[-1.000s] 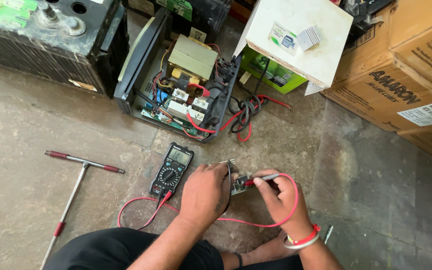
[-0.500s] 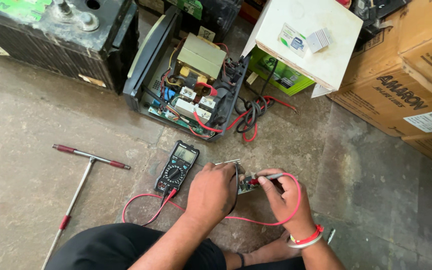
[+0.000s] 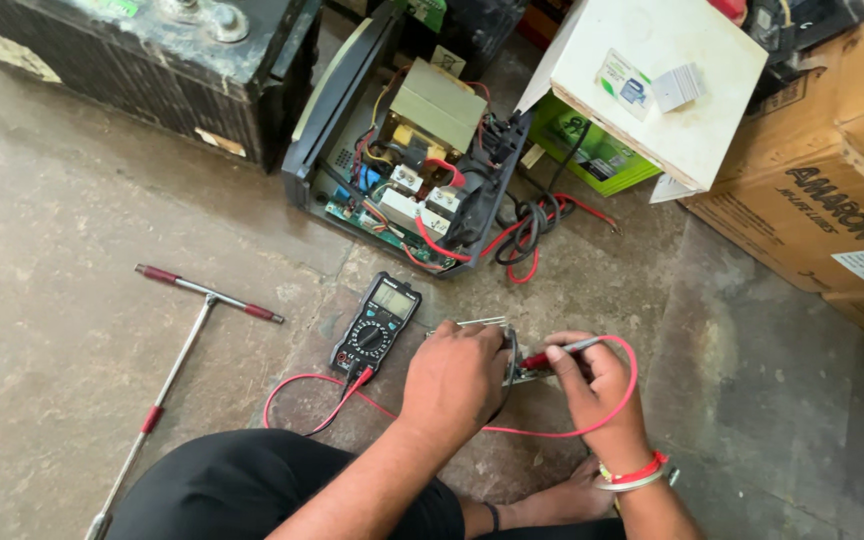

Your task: The person sits on the floor and uses a multimeter to test a circuit board with a heatsink. They hold the board and touch the multimeter probes to various points on the circuitry, flipping the board over to access different sides.

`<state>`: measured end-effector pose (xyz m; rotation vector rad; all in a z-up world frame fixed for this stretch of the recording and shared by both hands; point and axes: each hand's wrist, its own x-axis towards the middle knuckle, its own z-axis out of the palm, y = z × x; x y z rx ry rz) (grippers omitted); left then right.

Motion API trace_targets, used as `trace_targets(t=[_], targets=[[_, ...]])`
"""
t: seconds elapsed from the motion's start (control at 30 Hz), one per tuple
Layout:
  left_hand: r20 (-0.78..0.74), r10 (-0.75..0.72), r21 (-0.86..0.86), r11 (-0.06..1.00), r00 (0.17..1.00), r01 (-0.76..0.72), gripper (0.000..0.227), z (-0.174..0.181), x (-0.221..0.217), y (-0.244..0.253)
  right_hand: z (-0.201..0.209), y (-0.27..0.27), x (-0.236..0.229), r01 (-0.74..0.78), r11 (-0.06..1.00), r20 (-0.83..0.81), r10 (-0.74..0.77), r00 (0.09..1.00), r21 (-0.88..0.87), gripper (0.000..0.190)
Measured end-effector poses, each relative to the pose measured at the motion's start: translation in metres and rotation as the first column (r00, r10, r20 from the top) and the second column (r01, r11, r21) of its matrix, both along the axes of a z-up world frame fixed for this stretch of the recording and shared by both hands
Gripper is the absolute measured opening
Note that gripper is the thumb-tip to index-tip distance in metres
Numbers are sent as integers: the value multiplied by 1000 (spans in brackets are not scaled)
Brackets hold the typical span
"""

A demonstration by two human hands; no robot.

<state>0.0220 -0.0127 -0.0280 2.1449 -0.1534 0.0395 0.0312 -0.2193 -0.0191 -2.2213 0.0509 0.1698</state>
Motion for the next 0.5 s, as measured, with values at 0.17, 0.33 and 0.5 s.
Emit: trace_targets(t=[0.17,0.33,0.5], targets=[[8,19,10,1000,1000,-20,17,-4,0,3,-7,-7,3,49,999,-16,-49,999,2,19],[-90,32,-67,997,995,-38,16,-14,0,7,-16,-5,1,128,992,-53,-127,990,13,21],[-143,32,-91,995,989,-46,14,-20,6,14,-20,-2,-4,150,989,-59,-149,987,4,22]])
